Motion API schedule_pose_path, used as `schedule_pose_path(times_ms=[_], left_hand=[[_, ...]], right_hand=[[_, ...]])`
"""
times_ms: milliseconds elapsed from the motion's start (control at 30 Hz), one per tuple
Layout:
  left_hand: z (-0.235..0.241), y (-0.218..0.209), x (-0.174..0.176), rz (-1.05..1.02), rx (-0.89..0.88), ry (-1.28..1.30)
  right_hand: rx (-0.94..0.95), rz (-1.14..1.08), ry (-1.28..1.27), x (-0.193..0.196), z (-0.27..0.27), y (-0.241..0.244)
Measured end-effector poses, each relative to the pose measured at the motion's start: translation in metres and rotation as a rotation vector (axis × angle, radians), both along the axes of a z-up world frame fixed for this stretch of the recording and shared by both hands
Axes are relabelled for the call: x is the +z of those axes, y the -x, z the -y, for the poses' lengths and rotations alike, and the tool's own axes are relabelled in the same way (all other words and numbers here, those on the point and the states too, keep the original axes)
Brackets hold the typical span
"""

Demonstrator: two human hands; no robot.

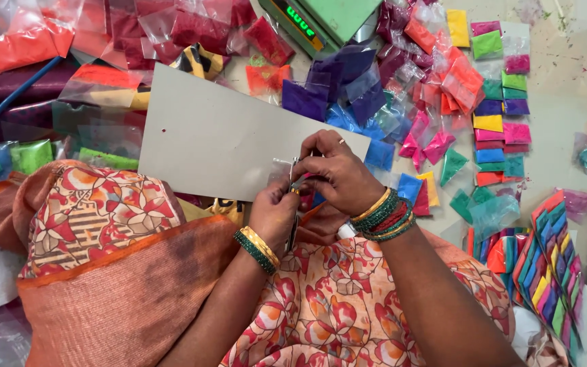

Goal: The person staples small plastic pouches containing colored powder onto a cardboard display card.

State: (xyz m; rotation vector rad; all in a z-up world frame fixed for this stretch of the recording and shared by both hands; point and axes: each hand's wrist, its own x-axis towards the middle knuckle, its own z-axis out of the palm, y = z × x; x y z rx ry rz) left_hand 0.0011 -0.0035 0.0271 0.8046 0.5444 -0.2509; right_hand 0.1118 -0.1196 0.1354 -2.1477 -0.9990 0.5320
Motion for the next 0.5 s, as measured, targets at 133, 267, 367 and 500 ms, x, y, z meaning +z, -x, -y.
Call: schedule_pose_path(times_ms=[133,267,367,500], left_hand=[[-0.003,0.0,0.01,0.034,0.005,0.035],[-0.006,0.001,0.021,0.013,-0.019,0.036],[-0.006,0.001,0.021,-0.009,-0.036,0.031],[-0.006,0.0,0.023,-0.017,-0.052,0.048]], right_hand=[[0.063,0.165,-0.01,0.0,0.001,-0.001],[0.068,0.087,-0.038,-0.003,0.005,-0.002],[0.075,0.054,-0.035,0.001,0.006,-0.002],[0.071,-0.018,-0.012,0.001,0.009,-0.004]])
